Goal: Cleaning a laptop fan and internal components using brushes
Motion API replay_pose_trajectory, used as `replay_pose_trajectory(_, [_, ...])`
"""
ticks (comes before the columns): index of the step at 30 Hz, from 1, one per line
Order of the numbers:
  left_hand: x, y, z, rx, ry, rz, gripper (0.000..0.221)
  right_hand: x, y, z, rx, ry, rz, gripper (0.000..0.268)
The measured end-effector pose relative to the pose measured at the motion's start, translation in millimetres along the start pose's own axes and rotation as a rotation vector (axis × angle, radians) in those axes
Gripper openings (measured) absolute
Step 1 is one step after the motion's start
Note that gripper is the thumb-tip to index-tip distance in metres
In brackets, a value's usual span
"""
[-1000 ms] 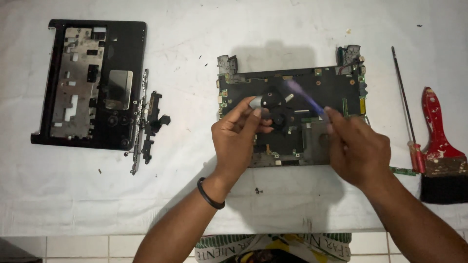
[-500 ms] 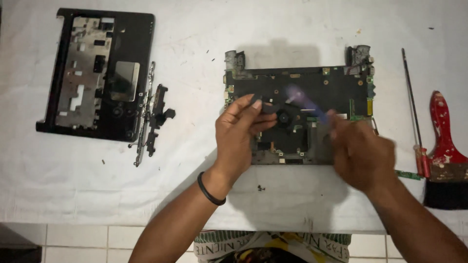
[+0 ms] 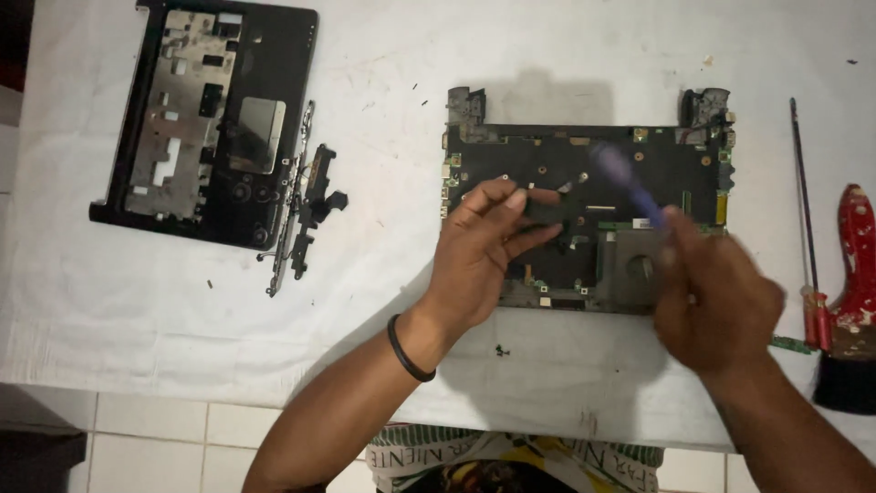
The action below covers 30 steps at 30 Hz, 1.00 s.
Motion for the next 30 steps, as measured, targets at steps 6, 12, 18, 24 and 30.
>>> replay_pose_trajectory(6, [13.7, -0.8, 2.0, 0.063, -0.001, 0.007, 0.007, 10.7, -2.8, 5.2, 0.121, -0.031, -0.069, 0.044])
replay_pose_trajectory(12, [3.4, -4.6, -5.3, 0.013, -0.003, 0.280, 0.023, 6.4, -7.3, -6.0, 0.113, -0.032, -0.053, 0.037])
replay_pose_trajectory(18, [-17.9, -21.2, -13.7, 0.063, -0.173, 0.450, 0.015, 15.6, 2.1, 4.3, 0.087, -0.022, -0.178, 0.036])
replay_pose_trajectory(24, [-43.5, -27.2, -25.0, -0.045, -0.444, 0.797, 0.012, 24.6, 16.1, 2.1, -0.090, 0.119, 0.064, 0.033])
replay_pose_trajectory(30, [-62.1, -31.2, -32.4, -0.191, -0.639, 1.015, 0.011, -22.6, -6.4, -12.9, 0.111, -0.158, -0.210, 0.037])
Point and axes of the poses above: each hand's wrist, its own z-axis towards the middle knuckle, its own y-axis out of the back of the hand, x = y × z, the point moved 9 cm from there along z, towards the middle knuckle, and after that the axes turned 14 degrees about z, right-handed, at the moved point
